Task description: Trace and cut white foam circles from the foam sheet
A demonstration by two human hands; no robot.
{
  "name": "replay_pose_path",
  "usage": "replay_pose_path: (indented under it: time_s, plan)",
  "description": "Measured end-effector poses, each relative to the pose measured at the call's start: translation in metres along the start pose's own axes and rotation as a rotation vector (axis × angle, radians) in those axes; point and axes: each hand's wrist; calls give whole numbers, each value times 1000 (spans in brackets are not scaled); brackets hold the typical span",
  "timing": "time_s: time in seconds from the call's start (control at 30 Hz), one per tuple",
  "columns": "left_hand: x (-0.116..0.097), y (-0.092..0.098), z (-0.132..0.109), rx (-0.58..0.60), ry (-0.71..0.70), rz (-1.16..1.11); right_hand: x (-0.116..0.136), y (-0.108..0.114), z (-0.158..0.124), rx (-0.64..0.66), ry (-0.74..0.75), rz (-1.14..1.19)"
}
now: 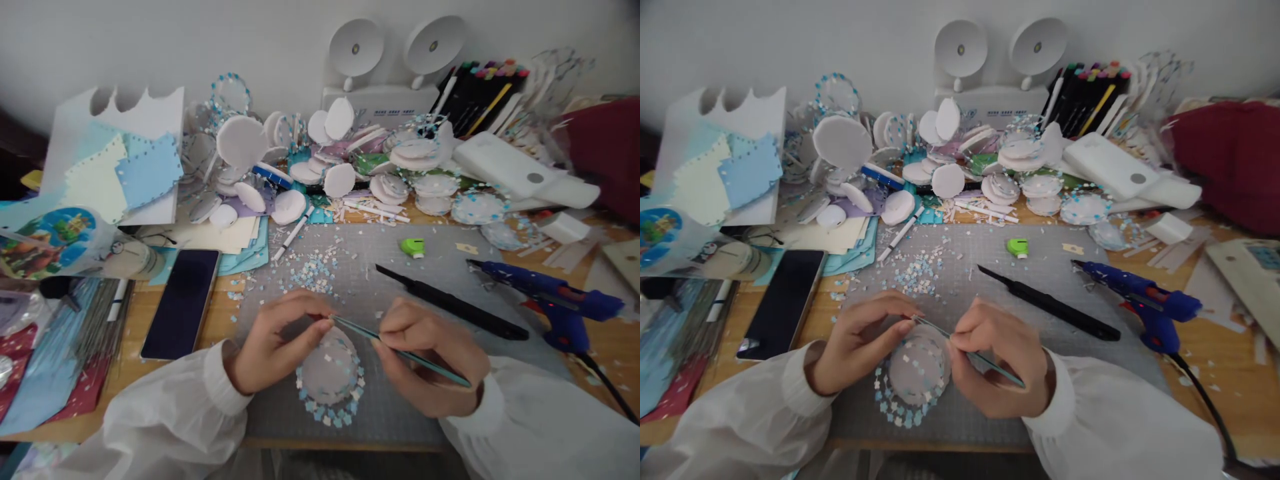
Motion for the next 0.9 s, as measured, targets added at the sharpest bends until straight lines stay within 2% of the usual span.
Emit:
replay_pose_path:
  time_s: [0.2,0.4,0.63,0.9]
  plan:
    - [2,-2,1,-26,118,-94,0,1,-2,-75,-81,53]
    - [4,-4,3,-107,193,-202,1,1,-2,-113,-127,77]
    - [1,-3,3,-63,169,-149,-1,0,-5,-105,-149,55]
    - [3,-2,2,-27,174,-202,-2,-1,-6,-78,-168,95]
Point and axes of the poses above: each hand's wrist, its own z-axis towards the middle knuckle, its own y-axis out of the back of the hand, x = y × z, and after that the axes turned 5 degrees about -x, right-handed
